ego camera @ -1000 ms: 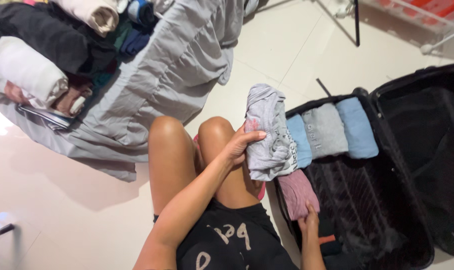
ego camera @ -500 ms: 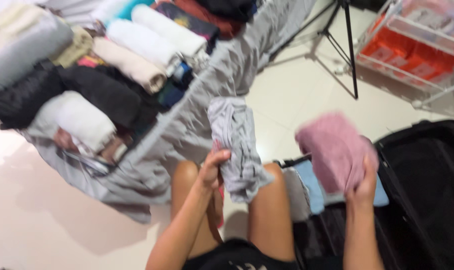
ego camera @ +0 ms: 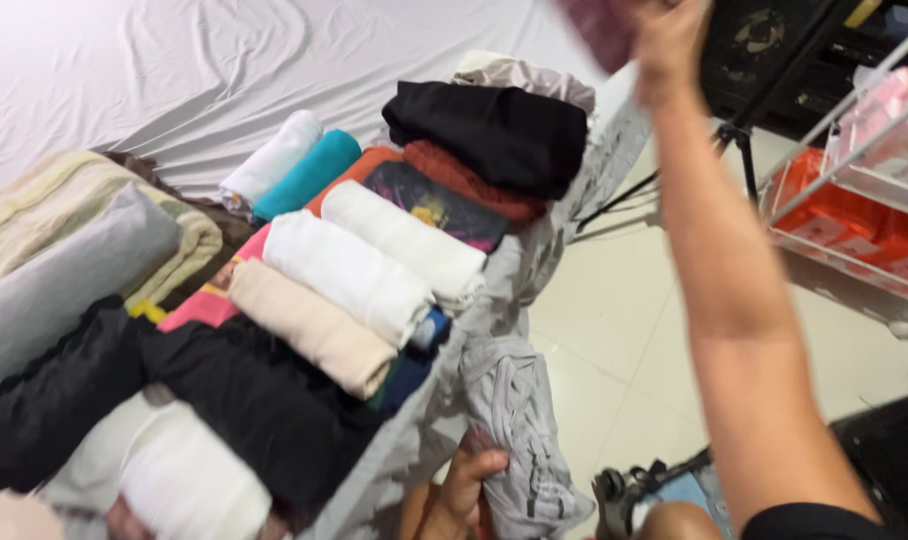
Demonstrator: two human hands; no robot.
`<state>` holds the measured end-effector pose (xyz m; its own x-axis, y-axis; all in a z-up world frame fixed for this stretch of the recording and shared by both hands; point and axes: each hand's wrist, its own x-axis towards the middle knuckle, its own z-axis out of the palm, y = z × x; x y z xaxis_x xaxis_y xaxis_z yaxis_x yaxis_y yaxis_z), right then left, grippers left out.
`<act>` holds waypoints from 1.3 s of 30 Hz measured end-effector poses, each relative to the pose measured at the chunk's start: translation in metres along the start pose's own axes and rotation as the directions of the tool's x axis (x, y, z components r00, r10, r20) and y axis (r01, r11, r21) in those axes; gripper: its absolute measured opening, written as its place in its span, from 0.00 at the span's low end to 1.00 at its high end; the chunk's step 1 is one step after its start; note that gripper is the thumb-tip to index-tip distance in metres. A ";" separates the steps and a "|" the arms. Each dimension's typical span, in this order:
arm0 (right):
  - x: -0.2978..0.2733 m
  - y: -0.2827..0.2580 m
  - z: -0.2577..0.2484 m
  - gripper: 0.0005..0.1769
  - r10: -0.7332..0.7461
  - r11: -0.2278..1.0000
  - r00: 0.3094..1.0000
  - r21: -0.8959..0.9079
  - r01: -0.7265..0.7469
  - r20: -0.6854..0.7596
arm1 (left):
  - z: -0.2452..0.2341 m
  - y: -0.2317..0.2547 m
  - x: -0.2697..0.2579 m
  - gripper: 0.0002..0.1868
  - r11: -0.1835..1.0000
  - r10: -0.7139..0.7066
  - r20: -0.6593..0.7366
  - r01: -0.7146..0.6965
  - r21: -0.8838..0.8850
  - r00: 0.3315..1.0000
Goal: The person unpacks rolled and folded clothes from a black suitcase and places them onto a bed. They handle shirts, pants, and other garments one by one, arranging them in neat piles on the bed surface.
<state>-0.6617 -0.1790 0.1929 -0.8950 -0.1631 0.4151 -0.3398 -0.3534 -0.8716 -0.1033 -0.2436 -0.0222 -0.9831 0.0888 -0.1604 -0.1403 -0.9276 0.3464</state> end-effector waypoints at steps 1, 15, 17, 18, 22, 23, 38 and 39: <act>-0.006 0.030 0.012 0.44 0.039 0.997 0.999 -0.072 -0.041 -0.021 | -0.001 0.004 0.004 0.41 0.999 -0.010 -0.044 0.008 -0.051 0.999; 0.003 0.125 0.012 0.44 -0.001 0.772 0.866 -0.551 -0.317 -0.499 | 0.015 0.037 0.012 0.53 0.984 -0.008 -0.253 0.053 0.170 0.968; 0.006 0.117 0.027 0.59 -0.414 0.409 0.764 -0.851 -0.329 -0.494 | 0.020 0.037 0.014 0.54 0.980 0.010 -0.231 0.036 0.194 0.973; 0.005 0.110 0.034 0.47 -0.375 0.335 0.864 -0.918 -0.212 -0.337 | 0.021 0.038 0.012 0.55 0.978 0.020 -0.223 0.027 0.205 0.975; -0.001 0.080 0.069 0.33 0.237 0.095 0.912 -0.942 0.323 0.336 | 0.024 0.040 0.017 0.57 0.975 -0.041 -0.223 0.088 0.205 0.974; -0.007 0.077 0.075 0.34 0.224 0.112 0.913 -0.939 0.325 0.342 | 0.025 0.040 0.016 0.58 0.975 -0.048 -0.233 0.096 0.201 0.971; -0.101 0.033 0.089 0.45 -0.136 0.331 0.800 -0.734 0.593 0.585 | 0.032 0.056 -0.034 0.62 0.909 0.026 -0.159 0.043 0.416 0.987; -0.123 0.029 0.089 0.42 -0.136 0.366 0.745 -0.666 0.650 0.653 | 0.040 0.071 -0.053 0.62 0.876 -0.005 -0.159 0.081 0.476 0.987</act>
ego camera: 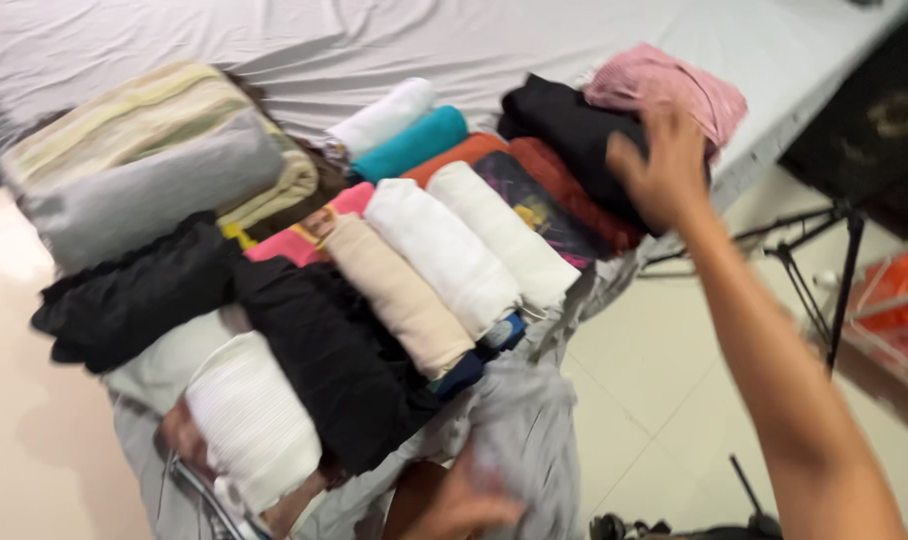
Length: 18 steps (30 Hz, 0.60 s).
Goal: The person unpacks rolled and folded clothes from a black suitcase and places them onto a bed. They handle shirts, pants, and other garments one by one, arranging them in neat piles on the bed surface.
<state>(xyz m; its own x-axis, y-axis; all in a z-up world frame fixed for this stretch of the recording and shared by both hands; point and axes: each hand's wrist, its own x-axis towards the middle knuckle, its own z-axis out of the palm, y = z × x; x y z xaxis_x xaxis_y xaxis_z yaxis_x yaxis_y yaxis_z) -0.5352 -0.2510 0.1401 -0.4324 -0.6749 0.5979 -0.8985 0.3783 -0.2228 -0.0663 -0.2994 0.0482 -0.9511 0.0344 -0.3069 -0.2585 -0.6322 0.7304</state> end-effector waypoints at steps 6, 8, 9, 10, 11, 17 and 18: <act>-0.089 -0.085 0.041 0.27 0.083 0.727 0.956 0.639 -0.252 0.282 | -0.038 0.202 -0.089 0.64 0.757 0.386 -0.323 -0.097 0.646 0.864; -0.095 -0.090 0.057 0.28 0.229 0.636 0.928 0.676 -0.372 0.296 | -0.069 0.302 -0.068 0.62 0.582 0.556 -0.344 -0.059 0.811 0.757; -0.097 -0.088 0.064 0.27 0.216 0.712 0.937 0.613 -0.343 0.273 | -0.084 0.347 -0.043 0.61 0.488 0.625 -0.324 -0.031 0.872 0.711; -0.098 -0.083 0.071 0.27 0.207 0.780 0.948 0.544 -0.309 0.242 | -0.097 0.382 -0.014 0.61 0.386 0.676 -0.290 0.010 0.922 0.678; -0.101 -0.079 0.078 0.26 0.195 0.840 0.958 0.468 -0.275 0.212 | -0.109 0.410 0.017 0.61 0.283 0.707 -0.251 0.060 0.957 0.661; -0.119 -0.061 0.107 0.24 0.189 0.870 0.975 0.441 -0.220 0.113 | -0.183 0.476 0.182 0.49 -0.150 0.872 -0.048 0.360 0.921 0.488; -0.123 -0.063 0.108 0.25 0.213 0.852 0.968 0.461 -0.249 0.131 | -0.202 0.477 0.209 0.47 -0.292 0.891 0.061 0.463 0.837 0.450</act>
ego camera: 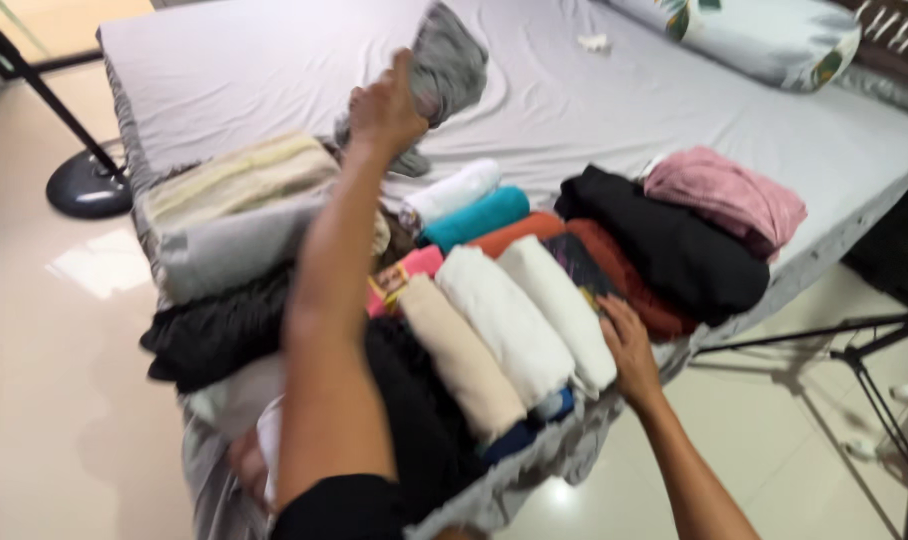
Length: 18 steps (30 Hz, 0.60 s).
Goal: The person unpacks rolled and folded clothes from a black suitcase and places them onto a bed. They handle shirts, pants, and other garments one by one, arranging them in neat piles on the bed surface.
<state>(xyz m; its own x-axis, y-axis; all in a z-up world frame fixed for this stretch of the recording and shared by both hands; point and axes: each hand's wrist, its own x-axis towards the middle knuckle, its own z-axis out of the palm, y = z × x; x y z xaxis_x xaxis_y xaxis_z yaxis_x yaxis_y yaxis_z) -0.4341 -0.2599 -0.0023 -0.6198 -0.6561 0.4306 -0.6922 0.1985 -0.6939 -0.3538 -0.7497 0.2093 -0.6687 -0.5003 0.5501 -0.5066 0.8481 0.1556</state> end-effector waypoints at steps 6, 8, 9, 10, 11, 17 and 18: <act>-0.004 -0.018 0.001 0.27 0.168 0.984 0.985 0.053 -0.169 0.025 | 0.150 -0.003 0.019 0.34 0.943 0.132 0.014 -0.130 0.305 0.991; -0.005 -0.024 0.000 0.27 0.195 0.979 0.980 0.055 -0.196 0.032 | 0.166 0.001 0.015 0.39 0.982 -0.019 0.265 -0.032 0.184 0.964; -0.004 -0.026 0.000 0.28 0.202 0.978 0.979 0.047 -0.203 0.027 | 0.166 0.001 0.014 0.44 0.989 -0.105 0.405 0.052 0.140 0.908; -0.004 -0.028 0.000 0.28 0.208 0.977 0.978 0.038 -0.209 0.024 | 0.162 0.001 0.012 0.49 0.983 -0.181 0.537 0.144 0.112 0.824; -0.004 -0.029 0.000 0.28 0.215 0.975 0.976 0.041 -0.216 0.029 | 0.156 0.000 0.007 0.55 0.972 -0.216 0.596 0.230 0.053 0.773; -0.002 -0.035 -0.001 0.27 0.237 0.969 0.971 0.062 -0.238 0.023 | 0.118 -0.004 -0.020 0.59 0.908 -0.242 0.660 0.405 -0.104 0.711; -0.002 -0.035 0.000 0.27 0.238 0.969 0.971 0.061 -0.239 0.021 | 0.119 -0.002 -0.025 0.55 0.907 -0.245 0.664 0.410 -0.101 0.706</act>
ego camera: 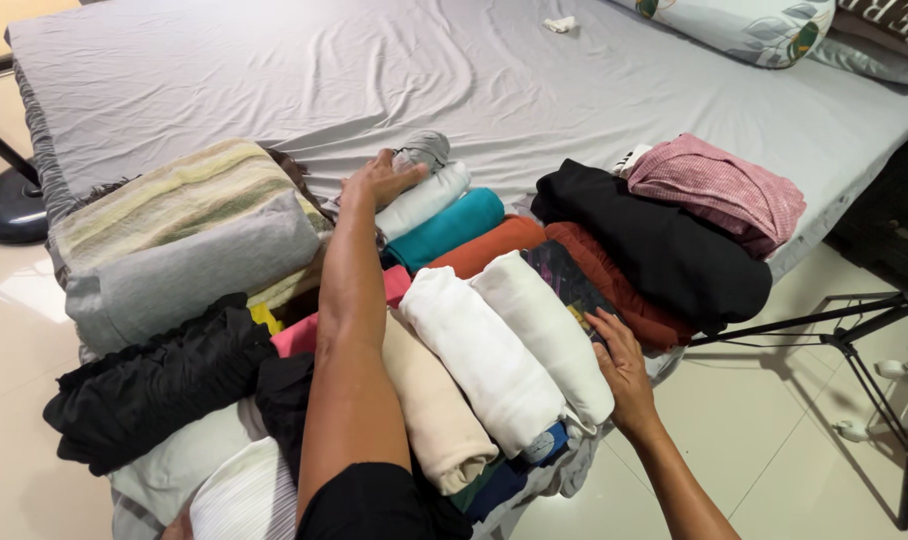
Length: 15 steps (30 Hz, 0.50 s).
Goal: The person unpacks rolled and folded clothes from a black suitcase and places them onto a bed. They handle shirts, pants, and other garments one by one, arranging them in neat piles on the bed surface.
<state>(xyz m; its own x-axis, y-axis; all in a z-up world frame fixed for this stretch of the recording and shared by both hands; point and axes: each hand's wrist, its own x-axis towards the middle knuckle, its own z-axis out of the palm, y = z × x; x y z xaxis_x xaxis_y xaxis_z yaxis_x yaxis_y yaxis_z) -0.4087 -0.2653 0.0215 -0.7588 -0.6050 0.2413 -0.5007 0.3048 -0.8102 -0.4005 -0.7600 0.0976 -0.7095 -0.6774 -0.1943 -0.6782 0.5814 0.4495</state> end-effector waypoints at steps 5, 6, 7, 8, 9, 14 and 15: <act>-0.002 0.003 -0.001 0.27 -0.017 1.000 1.000 -0.006 0.017 -0.009 | 0.031 0.008 0.002 0.46 0.929 0.241 -0.309 -0.127 0.347 0.920; -0.001 0.005 0.000 0.27 -0.006 1.000 1.000 -0.002 0.006 -0.006 | 0.036 0.010 0.003 0.45 0.944 0.181 -0.205 -0.111 0.312 0.962; -0.001 0.008 0.000 0.27 0.005 1.000 1.000 0.002 -0.005 -0.003 | 0.038 0.012 0.004 0.44 0.956 0.123 -0.095 -0.092 0.280 0.988; 0.000 0.010 0.002 0.27 -0.009 1.000 1.000 -0.002 0.009 -0.011 | 0.037 0.011 0.003 0.44 0.952 0.114 -0.072 -0.088 0.294 0.991; 0.000 0.013 0.004 0.27 -0.023 1.000 1.000 -0.006 0.023 -0.018 | 0.034 0.012 0.002 0.43 0.948 0.104 -0.049 -0.084 0.308 0.993; 0.000 0.033 0.008 0.26 -0.125 0.989 0.991 -0.086 0.121 -0.041 | 0.011 0.043 -0.022 0.48 0.917 0.211 -0.087 -0.167 0.361 0.974; 0.002 0.037 0.008 0.25 -0.172 0.979 0.984 -0.115 0.166 -0.041 | 0.004 0.054 -0.030 0.48 0.916 0.213 -0.075 -0.173 0.362 0.974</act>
<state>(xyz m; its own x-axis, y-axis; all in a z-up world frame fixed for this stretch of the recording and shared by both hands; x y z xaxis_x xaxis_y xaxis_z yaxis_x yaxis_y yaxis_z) -0.4251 -0.2607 -0.0121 -0.6781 -0.6174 0.3987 -0.6642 0.2825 -0.6921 -0.4162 -0.7065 0.1245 -0.8213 -0.5698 -0.0281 -0.5682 0.8126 0.1299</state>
